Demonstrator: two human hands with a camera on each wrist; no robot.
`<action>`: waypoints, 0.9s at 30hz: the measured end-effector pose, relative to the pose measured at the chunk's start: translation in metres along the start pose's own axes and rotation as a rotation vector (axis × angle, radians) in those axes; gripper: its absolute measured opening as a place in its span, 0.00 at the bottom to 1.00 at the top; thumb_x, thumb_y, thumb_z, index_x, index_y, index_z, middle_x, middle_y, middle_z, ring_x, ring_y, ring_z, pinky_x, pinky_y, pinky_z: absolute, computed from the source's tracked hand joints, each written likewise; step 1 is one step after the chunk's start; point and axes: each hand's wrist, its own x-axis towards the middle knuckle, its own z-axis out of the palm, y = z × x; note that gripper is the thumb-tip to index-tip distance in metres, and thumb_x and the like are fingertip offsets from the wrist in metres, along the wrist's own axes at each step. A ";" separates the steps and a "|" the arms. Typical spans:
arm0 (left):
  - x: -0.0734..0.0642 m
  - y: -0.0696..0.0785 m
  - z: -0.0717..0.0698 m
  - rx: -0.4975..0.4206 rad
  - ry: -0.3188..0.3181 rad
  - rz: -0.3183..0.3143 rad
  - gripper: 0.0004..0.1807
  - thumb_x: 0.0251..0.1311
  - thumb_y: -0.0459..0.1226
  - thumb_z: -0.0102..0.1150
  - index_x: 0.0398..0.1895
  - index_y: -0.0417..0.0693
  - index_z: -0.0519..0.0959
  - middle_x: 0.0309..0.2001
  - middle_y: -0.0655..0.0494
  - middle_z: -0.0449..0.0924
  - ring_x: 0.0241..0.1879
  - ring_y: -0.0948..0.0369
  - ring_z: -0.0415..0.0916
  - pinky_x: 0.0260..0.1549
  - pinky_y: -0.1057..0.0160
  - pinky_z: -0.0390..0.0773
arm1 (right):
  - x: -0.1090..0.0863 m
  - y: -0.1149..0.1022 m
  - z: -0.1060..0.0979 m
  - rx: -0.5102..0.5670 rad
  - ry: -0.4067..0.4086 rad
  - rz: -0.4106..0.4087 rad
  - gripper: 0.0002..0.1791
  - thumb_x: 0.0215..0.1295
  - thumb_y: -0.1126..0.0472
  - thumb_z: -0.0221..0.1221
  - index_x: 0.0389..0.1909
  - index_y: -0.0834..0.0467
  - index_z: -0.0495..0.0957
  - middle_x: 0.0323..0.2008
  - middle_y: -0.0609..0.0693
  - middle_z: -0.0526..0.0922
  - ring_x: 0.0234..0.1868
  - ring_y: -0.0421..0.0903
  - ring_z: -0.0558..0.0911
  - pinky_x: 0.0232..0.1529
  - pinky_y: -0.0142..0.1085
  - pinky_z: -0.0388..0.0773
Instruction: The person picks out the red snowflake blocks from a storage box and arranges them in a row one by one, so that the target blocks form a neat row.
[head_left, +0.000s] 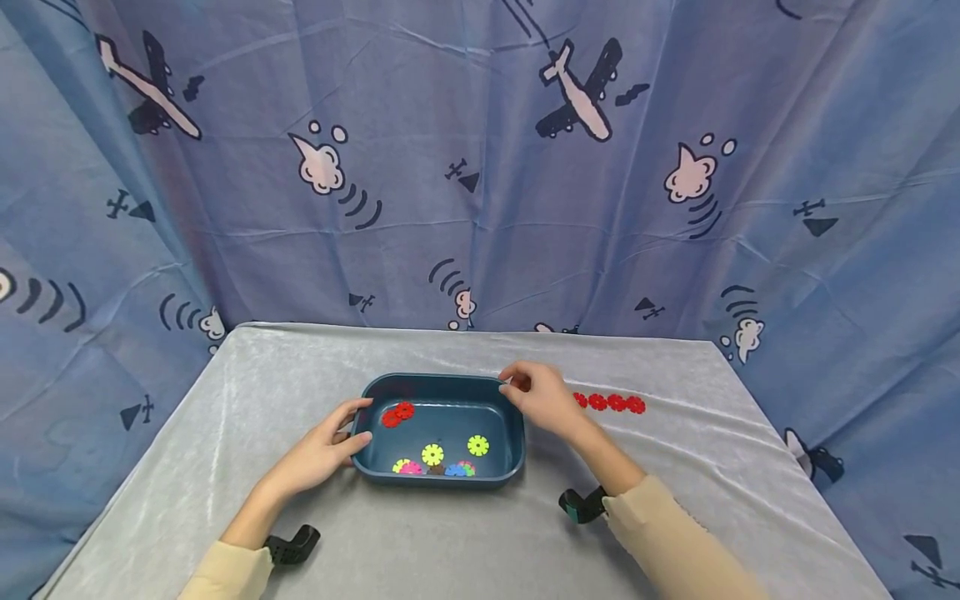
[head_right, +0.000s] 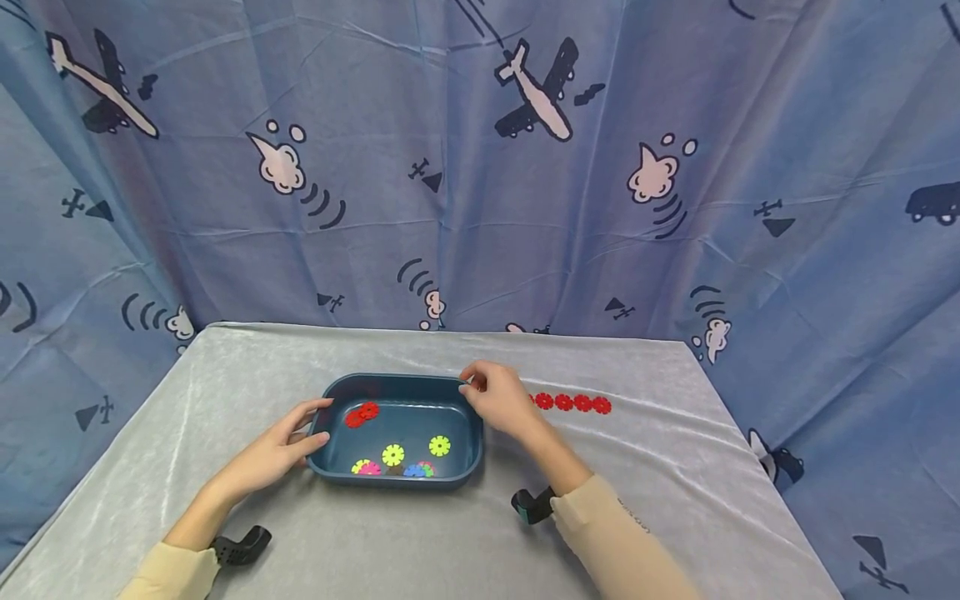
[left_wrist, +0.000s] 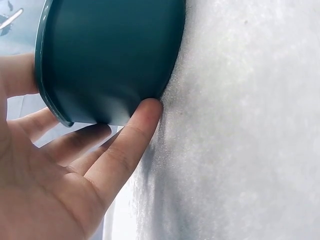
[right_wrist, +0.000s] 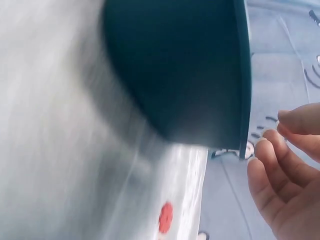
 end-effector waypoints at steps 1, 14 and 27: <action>0.000 0.000 0.000 -0.001 0.001 -0.001 0.32 0.75 0.41 0.56 0.78 0.51 0.59 0.78 0.32 0.49 0.69 0.37 0.65 0.45 0.57 0.83 | 0.001 -0.004 0.003 0.008 -0.005 -0.001 0.08 0.67 0.65 0.65 0.45 0.62 0.84 0.27 0.47 0.78 0.29 0.45 0.75 0.31 0.36 0.75; 0.001 -0.002 -0.001 0.016 -0.001 0.006 0.32 0.75 0.42 0.56 0.78 0.51 0.59 0.78 0.33 0.49 0.71 0.34 0.60 0.46 0.56 0.83 | 0.018 -0.039 0.044 0.077 -0.062 -0.025 0.09 0.68 0.64 0.65 0.46 0.62 0.84 0.29 0.47 0.78 0.31 0.45 0.75 0.33 0.34 0.75; 0.001 0.000 0.000 0.016 -0.003 0.006 0.32 0.75 0.41 0.55 0.78 0.49 0.58 0.77 0.31 0.50 0.70 0.34 0.63 0.45 0.58 0.83 | 0.033 -0.051 0.081 0.095 -0.174 -0.037 0.12 0.71 0.63 0.62 0.50 0.64 0.83 0.26 0.47 0.78 0.24 0.41 0.74 0.28 0.33 0.72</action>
